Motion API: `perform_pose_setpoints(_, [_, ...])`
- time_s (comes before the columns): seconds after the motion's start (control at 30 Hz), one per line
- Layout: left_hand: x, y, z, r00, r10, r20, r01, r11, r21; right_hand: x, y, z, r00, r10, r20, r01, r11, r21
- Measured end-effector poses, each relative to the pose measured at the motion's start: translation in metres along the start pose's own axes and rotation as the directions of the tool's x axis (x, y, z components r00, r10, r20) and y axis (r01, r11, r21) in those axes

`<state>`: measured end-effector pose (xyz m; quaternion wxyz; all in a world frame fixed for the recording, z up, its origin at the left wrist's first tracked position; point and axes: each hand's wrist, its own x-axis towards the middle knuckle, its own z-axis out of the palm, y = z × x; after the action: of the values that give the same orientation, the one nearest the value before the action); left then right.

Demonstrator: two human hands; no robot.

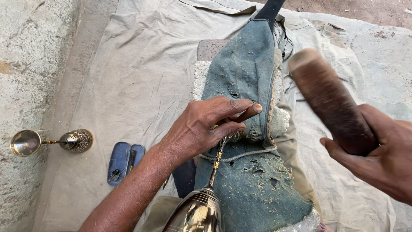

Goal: The person sits on the ground with a brass bell-shaped object clamped in a cloth pad on their lap. They hold a small steel punch against the brass surface and strike it repeatedly with a wooden mallet, repositioning the punch around the bell, then rotate the bell and continue hammering different areas.

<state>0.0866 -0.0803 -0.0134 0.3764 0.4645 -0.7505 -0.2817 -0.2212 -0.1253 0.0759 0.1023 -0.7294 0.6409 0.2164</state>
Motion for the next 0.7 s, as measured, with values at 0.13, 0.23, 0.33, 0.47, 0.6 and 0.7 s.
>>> perform_pose_setpoints(0.13, [0.003, -0.003, 0.003, 1.0, -0.003, 0.024, 0.003, 1.0, -0.021, 0.009, 0.006, 0.001, 0.997, -0.06, -0.054, 0.068, 0.986, 0.151])
perform_pose_setpoints(0.23, [0.003, -0.006, 0.005, 0.999, -0.041, 0.023, 0.041, 0.999, 0.006, 0.015, 0.009, 0.002, 0.994, -0.086, -0.063, 0.093, 0.989, 0.118])
perform_pose_setpoints(0.33, [0.002, -0.008, 0.005, 0.999, -0.036, 0.005, 0.036, 0.999, -0.009, 0.019, 0.01, 0.001, 0.988, -0.133, -0.08, 0.141, 0.985, 0.095])
perform_pose_setpoints(0.47, [0.002, -0.008, 0.005, 1.0, -0.017, -0.023, 0.016, 0.998, -0.058, 0.019, 0.008, -0.001, 0.994, -0.094, -0.055, 0.095, 0.995, 0.016])
perform_pose_setpoints(0.6, [0.0, -0.008, 0.003, 1.0, -0.029, 0.012, 0.029, 0.999, -0.019, 0.018, 0.011, 0.001, 0.997, -0.078, -0.007, 0.078, 0.997, 0.0])
perform_pose_setpoints(0.7, [-0.002, -0.009, 0.002, 0.999, 0.019, -0.031, -0.02, 0.999, -0.037, 0.019, 0.015, 0.003, 0.981, -0.181, -0.066, 0.184, 0.981, 0.052])
